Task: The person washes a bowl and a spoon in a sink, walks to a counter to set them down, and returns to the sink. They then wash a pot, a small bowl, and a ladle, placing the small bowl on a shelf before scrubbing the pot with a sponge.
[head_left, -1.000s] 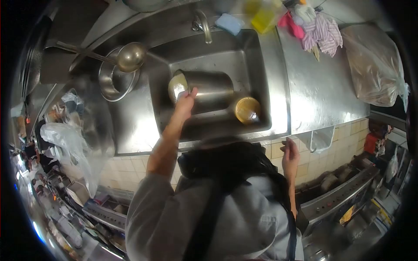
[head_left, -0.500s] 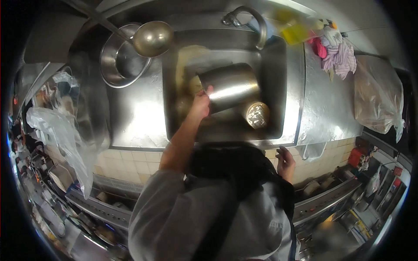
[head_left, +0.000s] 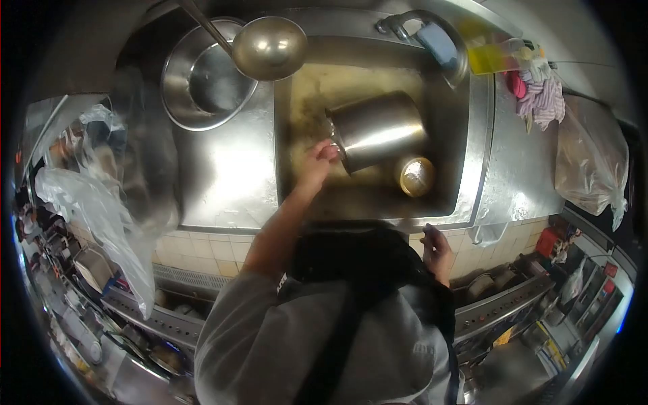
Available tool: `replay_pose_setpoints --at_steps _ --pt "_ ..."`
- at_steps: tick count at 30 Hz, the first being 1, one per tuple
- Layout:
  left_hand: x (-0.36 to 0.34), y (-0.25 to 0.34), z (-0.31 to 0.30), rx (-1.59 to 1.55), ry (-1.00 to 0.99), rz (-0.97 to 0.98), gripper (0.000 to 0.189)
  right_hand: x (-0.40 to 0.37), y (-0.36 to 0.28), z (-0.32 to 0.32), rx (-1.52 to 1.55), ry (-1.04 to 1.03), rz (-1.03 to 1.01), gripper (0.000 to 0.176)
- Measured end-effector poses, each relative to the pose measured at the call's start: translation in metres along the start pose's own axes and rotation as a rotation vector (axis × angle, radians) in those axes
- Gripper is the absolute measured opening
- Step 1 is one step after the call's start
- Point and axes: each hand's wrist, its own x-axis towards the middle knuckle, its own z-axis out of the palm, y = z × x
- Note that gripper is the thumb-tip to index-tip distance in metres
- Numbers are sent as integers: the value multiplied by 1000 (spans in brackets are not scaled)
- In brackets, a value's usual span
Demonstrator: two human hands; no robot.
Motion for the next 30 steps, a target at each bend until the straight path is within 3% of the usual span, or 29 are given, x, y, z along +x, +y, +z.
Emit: replay_pose_setpoints --at_steps 3,6,9,10,12,15,18,21,24,27,30 --pt "-7 13 -12 292 -8 -78 38 1 10 9 25 9 6 32" --pt "-17 14 10 61 87 46 35 4 -3 10 21 14 19 32" --pt "-15 14 50 -37 198 -97 43 5 -1 9 -42 14 -37 30" --pt "0 8 47 152 33 -231 56 7 6 9 -66 13 -73 27" --pt "18 0 56 138 -76 -305 68 8 7 4 -113 13 -123 24" --pt "19 21 80 132 152 -368 81 15 -11 -8 -139 26 -141 24" --pt "36 20 83 -10 326 -246 65 15 -9 -15 -100 45 -88 24" --pt "6 47 48 -477 -32 -220 64 17 1 -16 -75 13 -62 24" --pt "-24 73 28 -632 -223 -209 69 21 0 -12 -69 -28 -38 24" --pt "-28 77 18 -749 -365 -220 78 37 -18 -12 -63 -60 -55 24" --pt "-31 81 24 -800 -369 -174 79 50 -8 -9 -19 -67 -109 24"
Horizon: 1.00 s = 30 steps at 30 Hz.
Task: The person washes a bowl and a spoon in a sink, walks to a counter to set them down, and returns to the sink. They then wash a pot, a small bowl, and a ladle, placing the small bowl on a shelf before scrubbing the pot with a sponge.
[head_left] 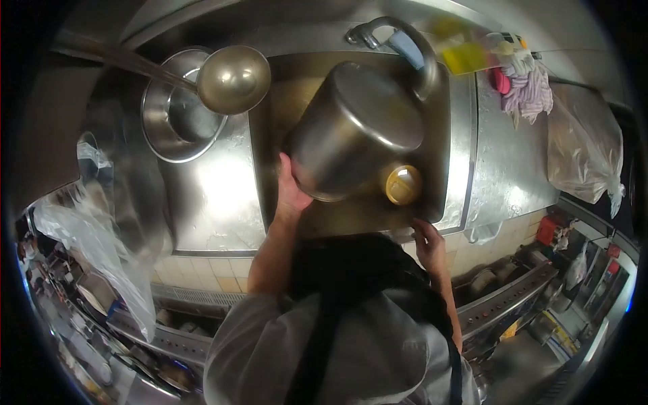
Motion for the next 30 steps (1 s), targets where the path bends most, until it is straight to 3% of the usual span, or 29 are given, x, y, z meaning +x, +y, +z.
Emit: replay_pose_setpoints --at_steps 4,7,10,12,13,14,15,16,17,18,20,22,25,28,30 --pt "0 0 12 -43 11 43 77 13 8 -9 -32 -12 4 24" --pt "-2 10 7 185 92 25 70 19 9 -14 -29 6 -40 23" --pt "15 14 15 594 344 90 45 23 3 -14 -13 -1 -17 23" --pt "18 12 42 1008 192 191 29 25 5 -11 -44 6 -49 23" --pt "19 18 76 1480 427 -167 41 25 5 -10 -35 -2 -40 23" --pt "25 4 78 1657 272 -35 55 25 6 -9 -28 -11 -32 23" --pt "31 -10 85 1787 147 -66 56 26 6 -8 -21 -19 -23 23" --pt "34 -27 105 1793 116 -159 46 26 6 -8 -17 -17 -37 23" --pt "42 -47 89 1990 -206 148 36 27 6 -8 -14 -15 -52 22" --pt "44 -57 98 2125 -310 132 28 28 6 -9 -12 -14 -66 22" --pt "52 -74 118 2329 -400 -46 19 27 20 -8 13 -11 -49 22" --pt "69 -95 117 2409 -525 -65 21 27 27 -10 14 -21 -30 22" --pt "88 -131 103 2426 -559 361 23 31 26 -15 -32 -45 -11 21" --pt "89 -128 114 2520 -627 484 32 31 23 -21 -69 -61 23 21" --pt "79 -118 107 2165 -598 803 39 30 23 -23 -53 -70 77 21"
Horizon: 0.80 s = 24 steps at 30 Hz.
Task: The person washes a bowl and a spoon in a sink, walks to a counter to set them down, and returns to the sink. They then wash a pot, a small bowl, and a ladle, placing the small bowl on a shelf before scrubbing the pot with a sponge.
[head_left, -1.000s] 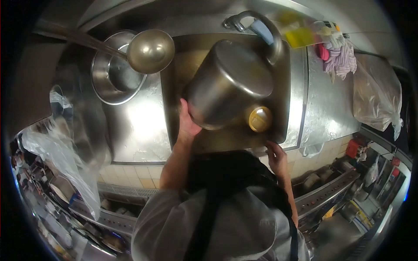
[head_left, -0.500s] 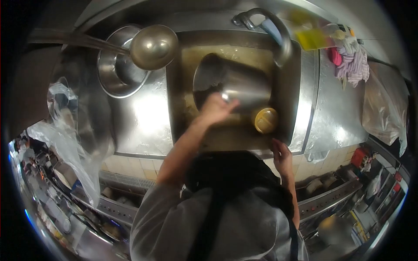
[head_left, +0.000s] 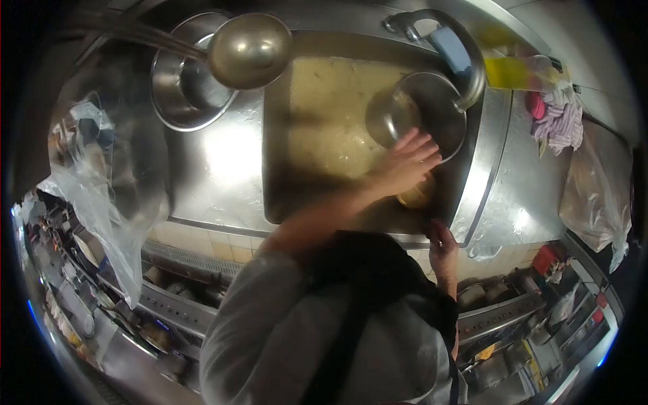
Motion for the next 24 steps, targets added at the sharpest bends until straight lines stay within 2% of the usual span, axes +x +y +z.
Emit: replay_pose_setpoints --at_steps 1,3,5,7,10,13,14,17,19,22,24 --pt "-11 -7 -7 -102 166 35 43 -1 5 0 3 11 8 21" --pt "-46 -47 -12 -260 251 -202 51 -5 19 4 14 37 27 22" --pt "-94 -114 16 0 263 -557 66 -10 27 5 14 11 77 23" --pt "-130 -167 28 250 177 -762 76 -12 33 9 -11 -18 88 23" --pt "-142 -213 27 267 -43 -848 86 -8 30 14 -55 -45 73 25" --pt "-130 -229 37 265 -221 -672 89 -2 12 10 14 -27 96 27" --pt "-123 -223 46 226 -352 -721 105 -1 10 11 18 -17 127 27" --pt "-143 -217 101 183 -618 -830 91 0 9 11 21 9 203 27" --pt "-170 -196 131 280 -595 -766 64 2 14 14 -16 10 195 26" --pt "-223 -166 142 366 -418 -552 38 4 16 19 -35 16 123 25" --pt "-225 -165 131 179 -745 -720 32 6 16 20 -43 20 70 25"
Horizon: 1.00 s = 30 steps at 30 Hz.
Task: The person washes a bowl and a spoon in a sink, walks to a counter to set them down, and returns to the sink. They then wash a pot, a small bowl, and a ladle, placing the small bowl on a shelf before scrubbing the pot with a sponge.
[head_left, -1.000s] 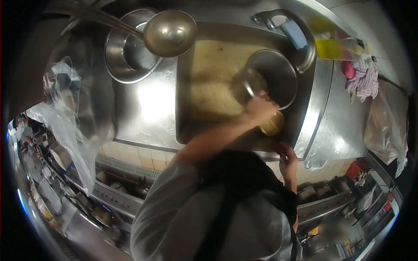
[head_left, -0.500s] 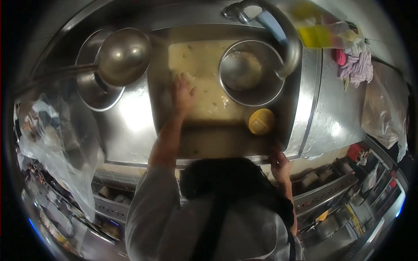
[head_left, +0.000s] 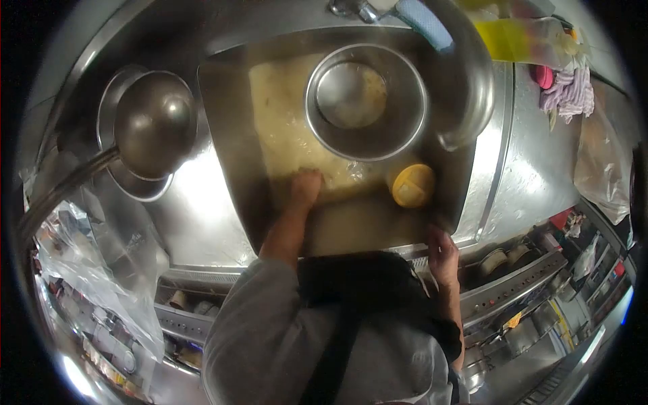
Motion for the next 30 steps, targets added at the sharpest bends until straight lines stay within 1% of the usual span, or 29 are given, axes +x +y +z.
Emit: replay_pose_setpoints --at_steps 1,2,5,6,9,12,15,18,19,21,24,27,28,30 --pt "-1 0 -4 -53 -194 -39 29 0 1 0 -7 5 -19 24" --pt "3 -12 14 -191 -230 -81 33 -1 1 -1 -14 8 -35 24" --pt "1 -42 39 -289 -339 -39 37 -5 5 -4 99 -6 69 25" --pt "-6 -46 41 -337 -251 32 41 -8 6 -4 92 1 52 25" --pt "-29 -20 -3 -543 -307 73 40 -7 10 0 72 38 -10 25" --pt "-18 -8 12 -385 -333 95 39 -7 6 2 57 57 -20 24" --pt "-13 0 17 -514 -437 41 29 -12 3 -2 73 18 14 24" --pt "-3 -15 50 -1013 -364 -30 25 -17 7 6 109 32 30 23" --pt "-11 -9 28 -1156 -368 -135 24 -17 9 9 123 33 28 23" --pt "-41 15 -56 -1438 -365 -345 23 -15 10 11 95 39 -48 23" --pt "-58 22 -95 -1632 -302 -288 26 -11 4 13 81 29 -114 23" --pt "-86 41 -127 -1156 -91 -20 22 -5 -9 12 88 8 -161 23" --pt "-102 49 -134 -923 113 195 16 -2 -16 13 95 -1 -179 23" --pt "-135 70 -159 -784 230 393 12 3 -29 16 298 -93 -77 24"
